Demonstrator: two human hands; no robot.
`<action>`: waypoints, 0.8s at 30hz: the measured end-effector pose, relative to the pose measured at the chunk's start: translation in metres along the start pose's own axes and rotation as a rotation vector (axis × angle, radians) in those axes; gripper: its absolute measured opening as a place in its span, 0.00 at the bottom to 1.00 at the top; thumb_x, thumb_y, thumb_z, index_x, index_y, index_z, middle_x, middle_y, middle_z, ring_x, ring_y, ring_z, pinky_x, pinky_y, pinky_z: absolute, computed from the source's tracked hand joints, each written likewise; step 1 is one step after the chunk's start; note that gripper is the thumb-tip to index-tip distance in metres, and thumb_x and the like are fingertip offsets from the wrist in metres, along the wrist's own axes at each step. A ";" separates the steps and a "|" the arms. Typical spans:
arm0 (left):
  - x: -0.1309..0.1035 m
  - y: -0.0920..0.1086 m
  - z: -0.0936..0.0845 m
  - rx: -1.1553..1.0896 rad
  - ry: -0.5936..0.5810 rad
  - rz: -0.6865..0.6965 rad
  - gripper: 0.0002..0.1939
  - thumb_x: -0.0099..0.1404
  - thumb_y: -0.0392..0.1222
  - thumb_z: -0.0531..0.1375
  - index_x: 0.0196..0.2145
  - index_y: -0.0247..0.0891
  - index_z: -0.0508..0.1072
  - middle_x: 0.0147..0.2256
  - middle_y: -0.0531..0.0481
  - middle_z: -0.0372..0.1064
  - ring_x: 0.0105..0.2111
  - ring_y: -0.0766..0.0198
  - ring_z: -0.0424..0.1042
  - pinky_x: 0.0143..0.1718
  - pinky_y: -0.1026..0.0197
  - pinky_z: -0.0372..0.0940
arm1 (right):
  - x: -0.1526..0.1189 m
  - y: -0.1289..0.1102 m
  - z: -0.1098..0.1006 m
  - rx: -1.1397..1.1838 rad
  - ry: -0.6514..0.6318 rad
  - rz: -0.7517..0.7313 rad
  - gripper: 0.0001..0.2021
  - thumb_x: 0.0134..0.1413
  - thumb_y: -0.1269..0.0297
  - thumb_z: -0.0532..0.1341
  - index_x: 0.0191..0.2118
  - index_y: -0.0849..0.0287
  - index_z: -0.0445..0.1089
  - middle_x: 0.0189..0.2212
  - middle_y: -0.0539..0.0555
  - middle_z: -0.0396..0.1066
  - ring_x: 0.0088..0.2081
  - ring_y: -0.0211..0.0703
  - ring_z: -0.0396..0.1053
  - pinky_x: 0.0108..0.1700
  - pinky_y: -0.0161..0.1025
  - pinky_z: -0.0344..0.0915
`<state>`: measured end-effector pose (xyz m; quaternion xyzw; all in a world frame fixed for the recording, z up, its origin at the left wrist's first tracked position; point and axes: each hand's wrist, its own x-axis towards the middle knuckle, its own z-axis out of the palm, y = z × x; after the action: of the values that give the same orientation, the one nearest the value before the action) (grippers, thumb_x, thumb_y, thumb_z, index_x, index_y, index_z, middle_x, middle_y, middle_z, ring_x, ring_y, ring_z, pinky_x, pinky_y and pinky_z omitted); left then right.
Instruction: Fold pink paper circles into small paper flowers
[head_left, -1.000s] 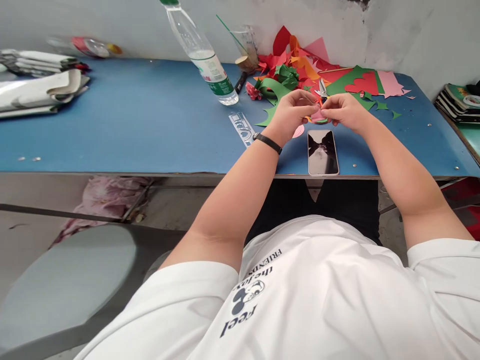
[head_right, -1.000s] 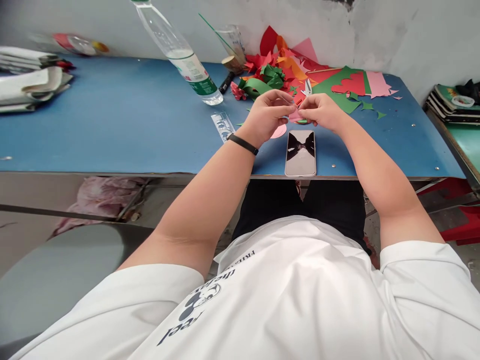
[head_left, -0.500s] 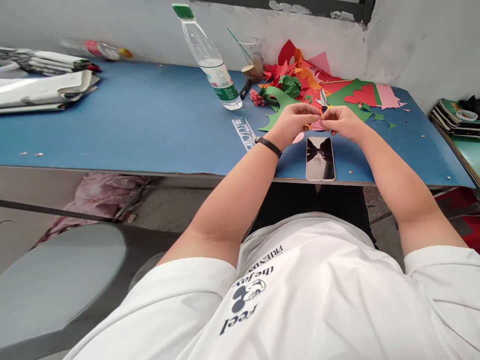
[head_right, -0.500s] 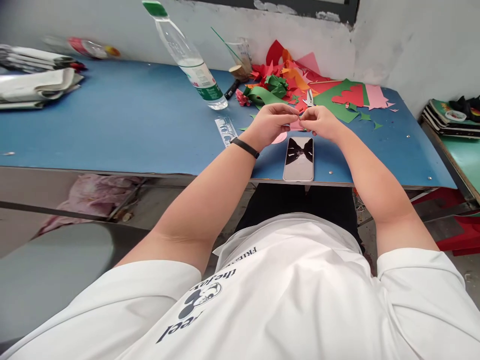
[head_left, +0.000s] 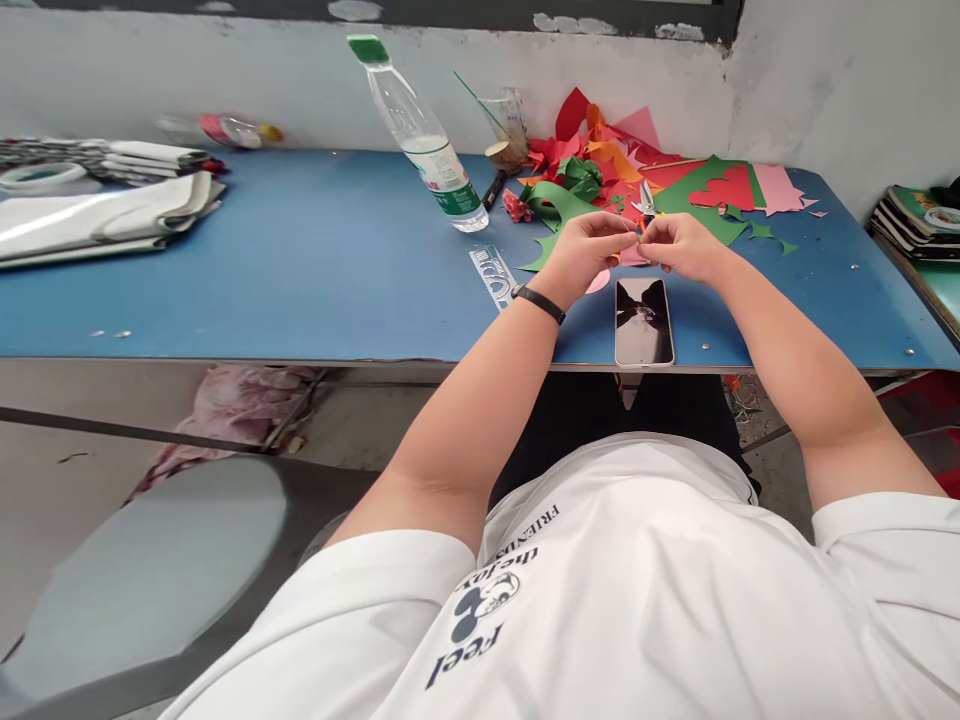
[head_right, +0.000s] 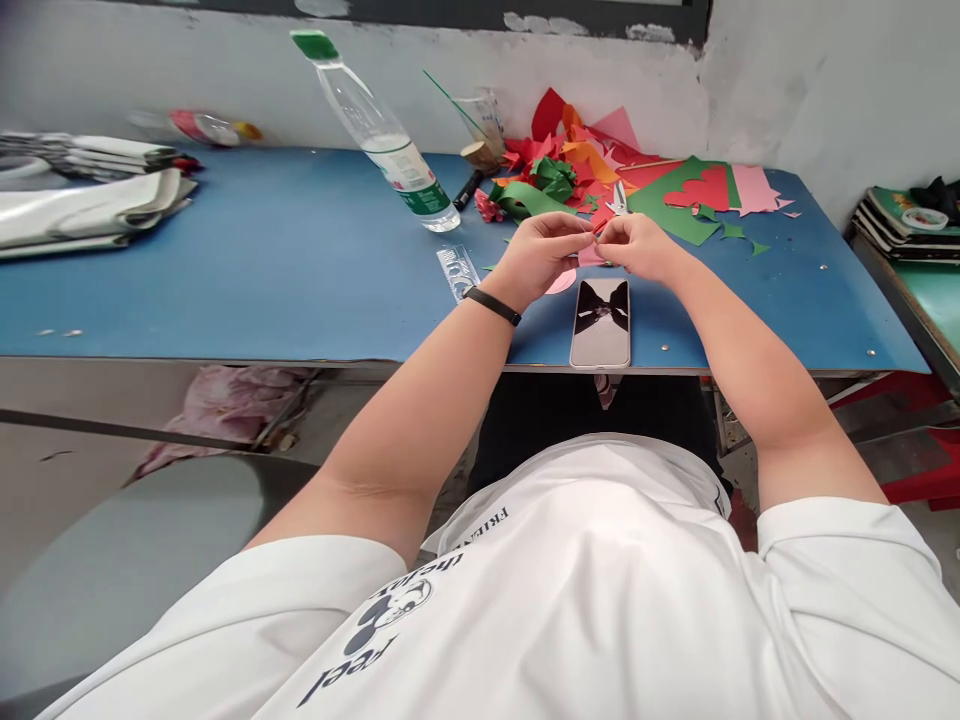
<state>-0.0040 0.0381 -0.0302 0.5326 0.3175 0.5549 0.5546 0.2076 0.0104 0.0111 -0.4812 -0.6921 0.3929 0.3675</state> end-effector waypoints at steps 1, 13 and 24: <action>0.001 -0.001 -0.001 0.025 -0.001 -0.006 0.18 0.65 0.31 0.85 0.40 0.42 0.82 0.38 0.50 0.85 0.41 0.56 0.88 0.43 0.58 0.85 | 0.000 0.000 0.000 -0.003 0.017 -0.006 0.22 0.58 0.76 0.83 0.33 0.51 0.70 0.28 0.49 0.70 0.34 0.47 0.67 0.37 0.44 0.69; 0.006 -0.006 -0.009 0.207 -0.021 0.054 0.11 0.68 0.37 0.85 0.40 0.41 0.87 0.39 0.49 0.83 0.35 0.61 0.81 0.36 0.61 0.74 | 0.004 0.007 0.001 -0.013 0.055 -0.066 0.22 0.56 0.71 0.84 0.34 0.50 0.70 0.29 0.50 0.71 0.36 0.49 0.69 0.40 0.46 0.76; 0.000 0.001 -0.006 0.212 -0.001 0.030 0.11 0.70 0.34 0.83 0.36 0.40 0.86 0.35 0.50 0.80 0.33 0.63 0.76 0.36 0.61 0.71 | -0.002 -0.004 0.004 -0.014 0.084 -0.036 0.25 0.53 0.75 0.85 0.34 0.50 0.68 0.29 0.49 0.69 0.38 0.50 0.70 0.43 0.47 0.77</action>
<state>-0.0096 0.0394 -0.0310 0.5933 0.3663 0.5263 0.4868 0.2034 0.0067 0.0127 -0.4873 -0.6872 0.3611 0.3999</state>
